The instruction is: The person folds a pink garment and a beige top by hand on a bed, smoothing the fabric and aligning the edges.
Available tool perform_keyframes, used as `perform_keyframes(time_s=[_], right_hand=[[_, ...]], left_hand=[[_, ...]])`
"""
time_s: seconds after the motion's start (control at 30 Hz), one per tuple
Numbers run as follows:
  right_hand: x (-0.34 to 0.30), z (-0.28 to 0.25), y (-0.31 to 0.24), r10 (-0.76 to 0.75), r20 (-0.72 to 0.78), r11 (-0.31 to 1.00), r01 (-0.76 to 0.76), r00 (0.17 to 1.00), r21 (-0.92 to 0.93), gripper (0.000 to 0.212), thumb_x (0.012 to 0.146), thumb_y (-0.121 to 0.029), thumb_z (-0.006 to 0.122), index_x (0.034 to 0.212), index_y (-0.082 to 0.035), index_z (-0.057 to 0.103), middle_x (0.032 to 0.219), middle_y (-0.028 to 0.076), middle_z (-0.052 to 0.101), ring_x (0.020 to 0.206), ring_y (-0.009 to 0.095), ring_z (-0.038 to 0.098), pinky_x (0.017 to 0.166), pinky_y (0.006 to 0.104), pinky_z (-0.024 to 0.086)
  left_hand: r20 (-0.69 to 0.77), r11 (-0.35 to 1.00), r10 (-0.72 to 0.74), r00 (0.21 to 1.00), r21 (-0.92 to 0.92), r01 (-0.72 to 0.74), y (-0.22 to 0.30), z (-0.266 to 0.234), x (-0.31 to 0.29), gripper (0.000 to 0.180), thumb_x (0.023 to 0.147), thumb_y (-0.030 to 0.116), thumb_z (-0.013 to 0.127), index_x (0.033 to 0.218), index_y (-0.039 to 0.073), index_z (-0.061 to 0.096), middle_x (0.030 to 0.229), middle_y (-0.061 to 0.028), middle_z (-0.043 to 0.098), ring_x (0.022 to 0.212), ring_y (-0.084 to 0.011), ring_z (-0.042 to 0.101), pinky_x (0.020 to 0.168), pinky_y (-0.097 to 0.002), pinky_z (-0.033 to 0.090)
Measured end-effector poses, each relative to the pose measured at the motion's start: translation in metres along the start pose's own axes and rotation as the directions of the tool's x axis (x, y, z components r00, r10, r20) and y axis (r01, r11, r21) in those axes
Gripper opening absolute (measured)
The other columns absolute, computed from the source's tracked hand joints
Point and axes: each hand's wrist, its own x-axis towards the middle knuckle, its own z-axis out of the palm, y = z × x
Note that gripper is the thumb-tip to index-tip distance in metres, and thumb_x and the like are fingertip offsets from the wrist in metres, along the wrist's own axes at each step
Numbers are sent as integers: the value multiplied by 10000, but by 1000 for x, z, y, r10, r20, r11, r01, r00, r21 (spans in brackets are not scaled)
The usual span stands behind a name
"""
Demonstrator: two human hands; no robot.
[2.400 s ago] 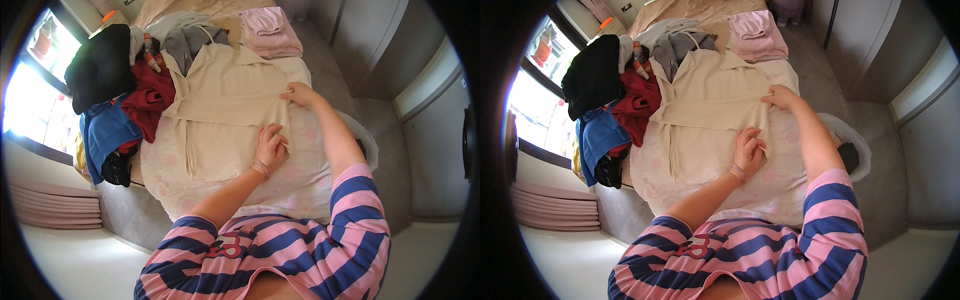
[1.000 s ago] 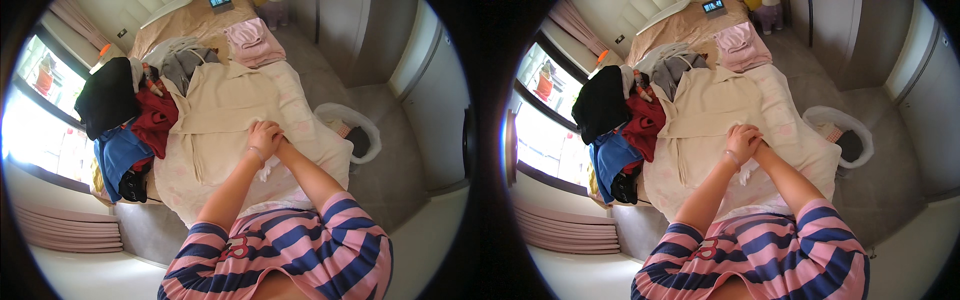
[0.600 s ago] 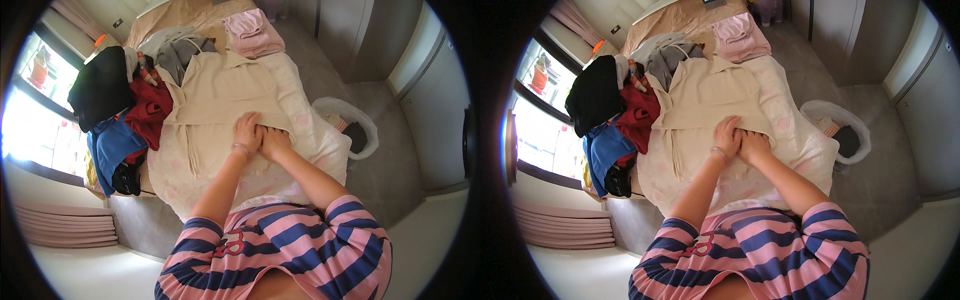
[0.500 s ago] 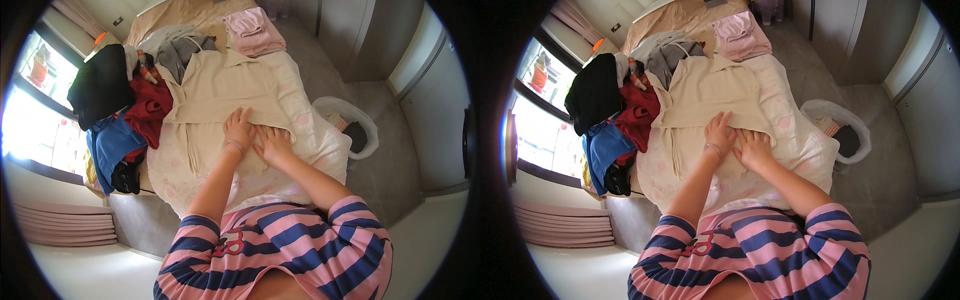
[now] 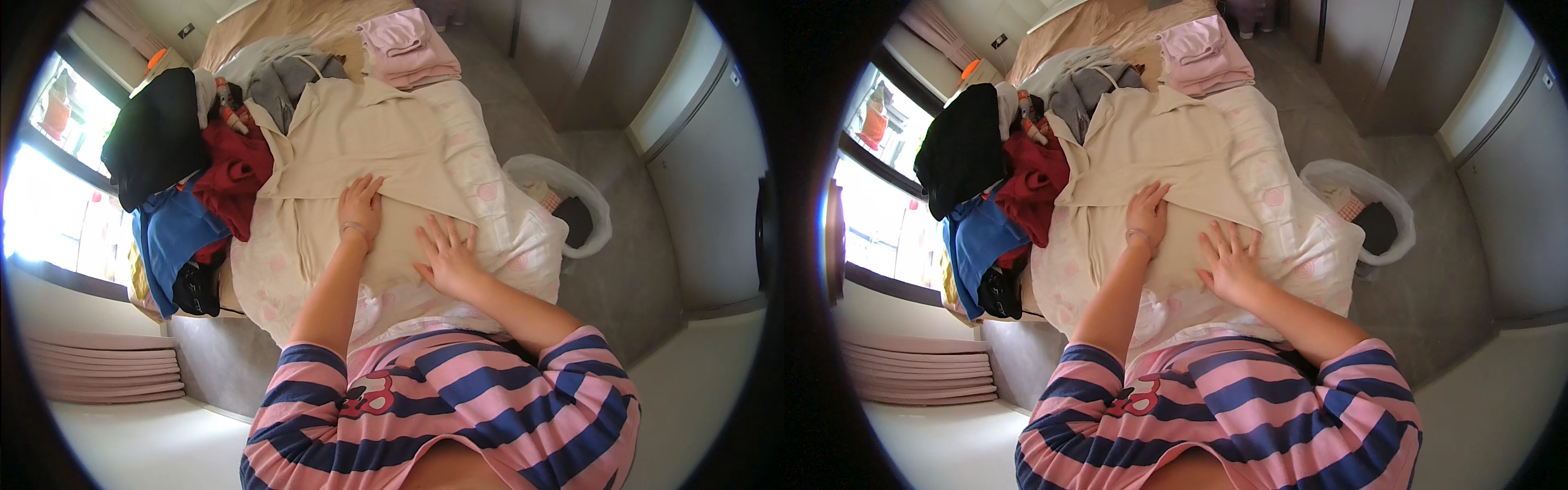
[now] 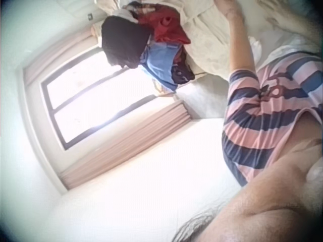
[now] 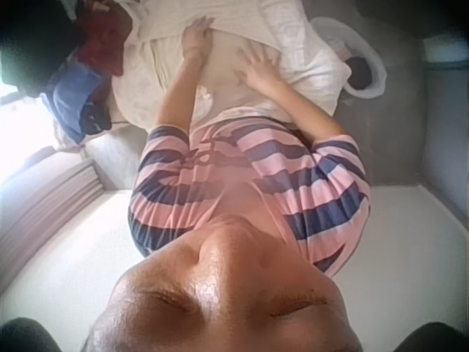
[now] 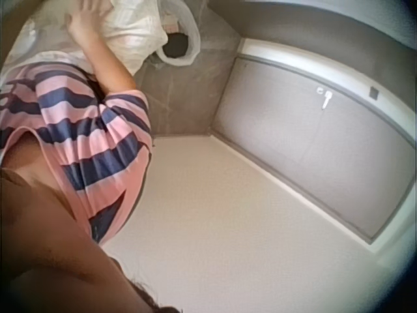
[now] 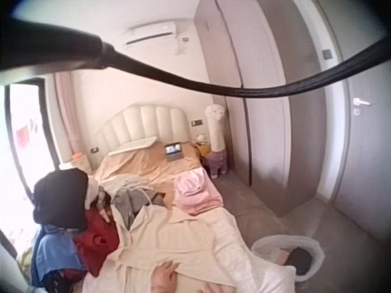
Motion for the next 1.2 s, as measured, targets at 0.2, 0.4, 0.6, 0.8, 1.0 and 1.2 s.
perform_keyframes(time_s=[0.2, 0.4, 0.6, 0.8, 1.0, 1.2], right_hand=[[6, -20, 11, -111, 26, 994, 111, 993, 2, 485, 840, -396, 584, 1193, -63, 584, 1318, 172, 491, 1244, 356, 423, 955, 609, 325], [98, -75, 12, 104, -17, 938, -93, 994, 333, 242, 823, -210, 587, 980, -45, 671, 1063, 173, 639, 976, 302, 602, 790, 399, 491], [136, 27, 54, -10, -338, 993, 50, 941, 110, 411, 909, -187, 439, 1273, -14, 520, 1345, 150, 503, 1296, 251, 422, 1106, 374, 292], [134, 32, 48, 38, -350, 998, -19, 936, 57, 414, 914, -135, 418, 1290, 18, 499, 1378, 140, 479, 1330, 247, 384, 1129, 396, 244], [132, 33, 49, 41, -361, 998, -20, 932, 60, 423, 893, -126, 439, 1285, 18, 506, 1376, 137, 482, 1327, 244, 389, 1127, 396, 248], [134, 32, 47, 34, -382, 997, -7, 924, 73, 416, 873, -128, 464, 1257, 21, 527, 1352, 142, 502, 1311, 251, 407, 1122, 408, 256]], left_hand=[[8, 999, -22, 1000, -31, 22, 1, 3, 0, 314, 917, 126, 487, 1205, 157, 607, 1321, -62, 542, 1276, -235, 441, 1092, -413, 298], [-32, 1000, -10, 999, -5, 10, -1, 1, -3, 309, 911, 107, 490, 1196, 141, 605, 1302, -80, 557, 1264, -258, 458, 1086, -419, 309], [-30, 1000, 2, 1000, -12, -2, 2, 3, -1, 327, 885, 102, 503, 1195, 124, 604, 1294, -88, 560, 1256, -273, 461, 1081, -430, 311], [78, 924, 16, 997, -381, 14, -18, -9, -6, 382, 866, 114, 511, 1243, 128, 576, 1333, -104, 526, 1271, -257, 443, 1097, -400, 289], [-372, 997, -72, 926, 10, 81, -83, -68, 4, 525, 746, 132, 639, 1262, 127, 546, 1290, -99, 526, 1233, -293, 447, 1037, -444, 318], [-215, 854, -271, 938, 397, 338, -170, -109, 16, 446, 777, 290, 597, 1207, 174, 571, 1263, -82, 541, 1204, -273, 463, 1012, -435, 328]])
